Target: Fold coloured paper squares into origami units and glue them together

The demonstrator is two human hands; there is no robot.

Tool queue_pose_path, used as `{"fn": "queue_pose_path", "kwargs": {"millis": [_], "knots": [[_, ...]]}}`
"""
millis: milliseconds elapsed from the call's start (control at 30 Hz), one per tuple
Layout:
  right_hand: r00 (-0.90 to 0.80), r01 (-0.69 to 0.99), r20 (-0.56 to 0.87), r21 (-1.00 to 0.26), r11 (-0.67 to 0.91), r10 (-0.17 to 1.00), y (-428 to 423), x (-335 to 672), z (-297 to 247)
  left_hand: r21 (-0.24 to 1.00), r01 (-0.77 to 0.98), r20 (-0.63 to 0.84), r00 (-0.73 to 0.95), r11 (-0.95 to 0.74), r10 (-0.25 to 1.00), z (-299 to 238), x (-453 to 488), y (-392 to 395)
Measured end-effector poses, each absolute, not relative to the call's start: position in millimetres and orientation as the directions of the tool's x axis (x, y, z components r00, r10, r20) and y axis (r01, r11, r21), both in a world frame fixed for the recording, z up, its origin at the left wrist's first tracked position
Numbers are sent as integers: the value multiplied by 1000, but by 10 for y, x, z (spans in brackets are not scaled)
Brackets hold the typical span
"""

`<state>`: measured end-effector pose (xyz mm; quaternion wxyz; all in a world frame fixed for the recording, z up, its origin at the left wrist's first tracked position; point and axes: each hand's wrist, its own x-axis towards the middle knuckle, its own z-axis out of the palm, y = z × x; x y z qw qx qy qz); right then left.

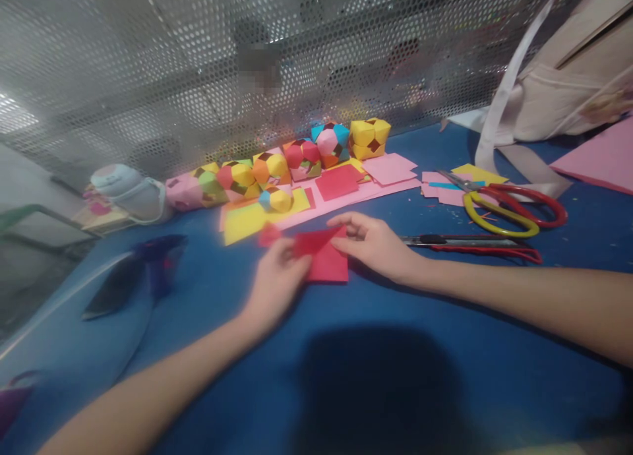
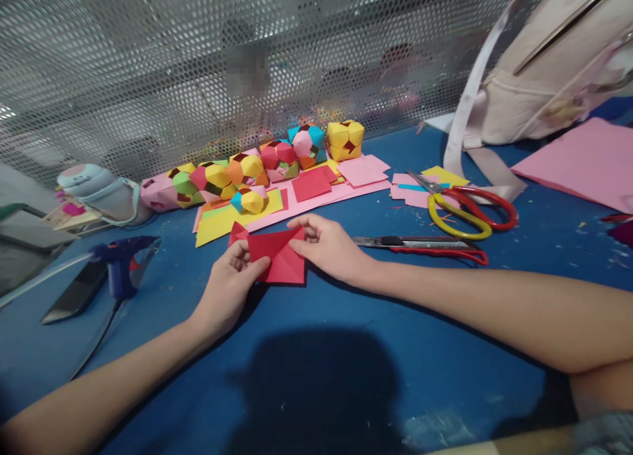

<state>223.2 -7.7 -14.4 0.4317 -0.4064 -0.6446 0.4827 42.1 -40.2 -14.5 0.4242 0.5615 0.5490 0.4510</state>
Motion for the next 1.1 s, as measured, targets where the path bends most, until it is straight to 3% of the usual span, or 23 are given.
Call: {"fn": "queue_pose_path", "kwargs": {"millis": [367, 633, 767, 933, 1100], "knots": [[-301, -26, 78, -997, 74, 950, -107, 2191, -137, 949, 295, 99, 49, -109, 994, -149, 458, -443], [-229, -19, 123, -992, 122, 966, -119, 2186, -138, 925, 346, 147, 57, -157, 988, -142, 492, -458], [-189, -37, 140, -990, 135, 972, -130, 2183, -125, 928, 353, 103, 64, -119, 993, -115, 502, -475], [-203, -7, 194, -980, 197, 960, -156, 2196, -86, 947, 318, 31, 69, -52, 997, -70, 527, -513], [-246, 2, 255, -965, 263, 935, -205, 2201, -45, 940, 327, 68, 111, -101, 992, -55, 550, -539]]}}
